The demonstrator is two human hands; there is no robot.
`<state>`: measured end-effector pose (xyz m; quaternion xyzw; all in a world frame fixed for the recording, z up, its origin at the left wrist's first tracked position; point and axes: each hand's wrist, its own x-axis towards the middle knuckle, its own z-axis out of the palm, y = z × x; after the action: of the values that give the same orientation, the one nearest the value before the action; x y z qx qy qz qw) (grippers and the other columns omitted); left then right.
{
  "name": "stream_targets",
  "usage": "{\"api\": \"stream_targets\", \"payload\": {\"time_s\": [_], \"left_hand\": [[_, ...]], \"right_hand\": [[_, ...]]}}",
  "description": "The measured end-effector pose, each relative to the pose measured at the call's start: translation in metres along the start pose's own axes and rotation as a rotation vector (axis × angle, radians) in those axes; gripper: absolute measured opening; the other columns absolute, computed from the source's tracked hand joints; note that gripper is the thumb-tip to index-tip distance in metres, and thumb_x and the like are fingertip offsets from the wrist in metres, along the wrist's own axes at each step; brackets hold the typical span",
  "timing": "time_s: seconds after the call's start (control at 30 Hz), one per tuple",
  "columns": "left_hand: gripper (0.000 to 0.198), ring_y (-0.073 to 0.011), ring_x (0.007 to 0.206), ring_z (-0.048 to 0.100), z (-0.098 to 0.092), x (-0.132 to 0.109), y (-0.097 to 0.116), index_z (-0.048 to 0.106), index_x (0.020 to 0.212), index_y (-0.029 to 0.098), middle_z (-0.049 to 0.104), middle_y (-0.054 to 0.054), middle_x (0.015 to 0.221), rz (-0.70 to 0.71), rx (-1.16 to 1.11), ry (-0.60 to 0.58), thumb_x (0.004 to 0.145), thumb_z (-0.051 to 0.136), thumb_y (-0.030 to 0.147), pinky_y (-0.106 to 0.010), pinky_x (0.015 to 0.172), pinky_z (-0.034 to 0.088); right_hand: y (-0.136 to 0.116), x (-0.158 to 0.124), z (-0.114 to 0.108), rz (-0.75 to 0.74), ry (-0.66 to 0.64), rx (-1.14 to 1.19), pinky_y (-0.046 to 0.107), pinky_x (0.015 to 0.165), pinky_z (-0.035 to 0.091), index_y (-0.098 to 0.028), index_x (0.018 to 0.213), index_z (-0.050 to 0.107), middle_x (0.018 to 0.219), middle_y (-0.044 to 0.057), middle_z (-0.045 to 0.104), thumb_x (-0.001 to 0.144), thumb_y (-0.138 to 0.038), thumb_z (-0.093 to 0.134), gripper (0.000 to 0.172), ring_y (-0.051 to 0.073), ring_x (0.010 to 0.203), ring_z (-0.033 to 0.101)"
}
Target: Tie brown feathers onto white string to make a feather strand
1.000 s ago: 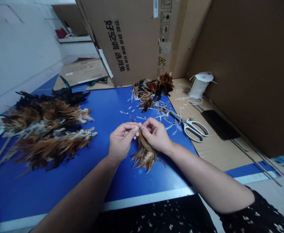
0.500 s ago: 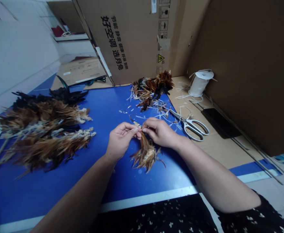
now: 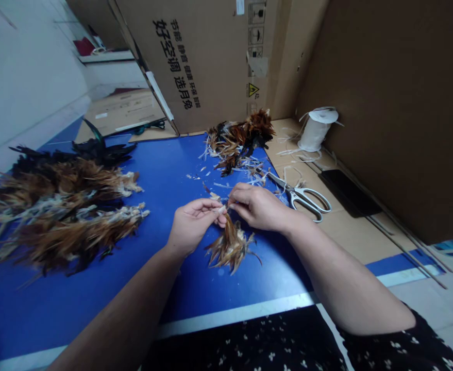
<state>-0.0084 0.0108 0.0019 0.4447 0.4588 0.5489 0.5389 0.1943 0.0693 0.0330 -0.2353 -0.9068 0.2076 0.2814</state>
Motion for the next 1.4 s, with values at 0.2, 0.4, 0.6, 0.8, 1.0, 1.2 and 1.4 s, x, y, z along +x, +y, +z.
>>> {"api": "stream_targets", "payload": {"time_s": [0.2,0.4,0.6,0.8,1.0,1.2,1.4], "left_hand": [[0.019,-0.0147,0.056,0.069,0.001,-0.001,-0.001,0.078,0.087,0.011,0.074,-0.006,0.065,-0.08,0.01,0.022,0.074,0.085,0.024,-0.03,0.062,0.06],[0.023,-0.0161,0.058,0.07,0.001,-0.002,-0.002,0.076,0.088,0.01,0.075,-0.007,0.066,-0.148,-0.008,-0.019,0.07,0.086,0.02,-0.03,0.063,0.06],[0.007,-0.0145,0.058,0.068,0.001,-0.002,-0.007,0.075,0.076,0.013,0.073,-0.006,0.064,-0.119,0.085,-0.112,0.071,0.079,0.016,-0.026,0.061,0.057],[0.013,-0.0147,0.058,0.068,0.0,-0.002,-0.003,0.074,0.079,0.013,0.073,-0.006,0.065,-0.086,0.094,-0.085,0.077,0.081,0.024,-0.027,0.062,0.057],[0.015,-0.0147,0.058,0.068,0.0,-0.003,0.0,0.074,0.079,0.013,0.073,-0.006,0.065,-0.052,0.071,-0.135,0.077,0.083,0.025,-0.028,0.062,0.057],[0.014,-0.0153,0.059,0.069,0.0,-0.004,-0.002,0.074,0.08,0.013,0.074,-0.006,0.066,-0.075,0.083,-0.14,0.077,0.083,0.024,-0.029,0.064,0.058],[0.018,-0.0165,0.058,0.07,0.001,-0.005,-0.002,0.071,0.078,0.013,0.074,-0.008,0.066,-0.1,0.053,-0.165,0.075,0.084,0.026,-0.03,0.063,0.059]], "right_hand": [[-0.006,-0.001,0.0,-0.012,0.016,-0.049,0.032,0.083,0.056,-0.02,0.1,0.074,0.106,0.01,0.07,0.1,-0.022,0.061,0.013,0.02,0.092,0.069],[-0.012,-0.001,-0.001,-0.064,0.0,-0.083,0.031,0.081,0.056,-0.02,0.098,0.074,0.118,0.012,0.067,0.1,-0.022,0.06,0.014,0.019,0.092,0.069],[-0.021,0.0,0.002,-0.11,-0.116,-0.167,0.034,0.079,0.056,-0.02,0.102,0.074,0.127,0.012,0.065,0.102,-0.021,0.056,0.018,0.022,0.097,0.068],[-0.003,-0.002,-0.001,-0.054,0.006,-0.003,0.033,0.086,0.056,-0.022,0.11,0.075,0.115,0.009,0.067,0.101,-0.018,0.058,0.02,0.019,0.098,0.068],[0.006,-0.001,-0.001,-0.073,-0.021,0.147,0.035,0.09,0.056,-0.02,0.112,0.074,0.106,0.01,0.067,0.1,-0.016,0.058,0.021,0.02,0.099,0.067],[0.005,0.0,0.002,-0.053,-0.057,0.155,0.035,0.088,0.055,-0.019,0.107,0.073,0.101,0.009,0.068,0.1,-0.016,0.058,0.016,0.02,0.095,0.067],[0.003,0.001,0.0,-0.063,-0.106,0.159,0.029,0.081,0.051,-0.017,0.097,0.071,0.09,0.006,0.066,0.1,-0.019,0.058,0.013,0.017,0.084,0.063]]}}
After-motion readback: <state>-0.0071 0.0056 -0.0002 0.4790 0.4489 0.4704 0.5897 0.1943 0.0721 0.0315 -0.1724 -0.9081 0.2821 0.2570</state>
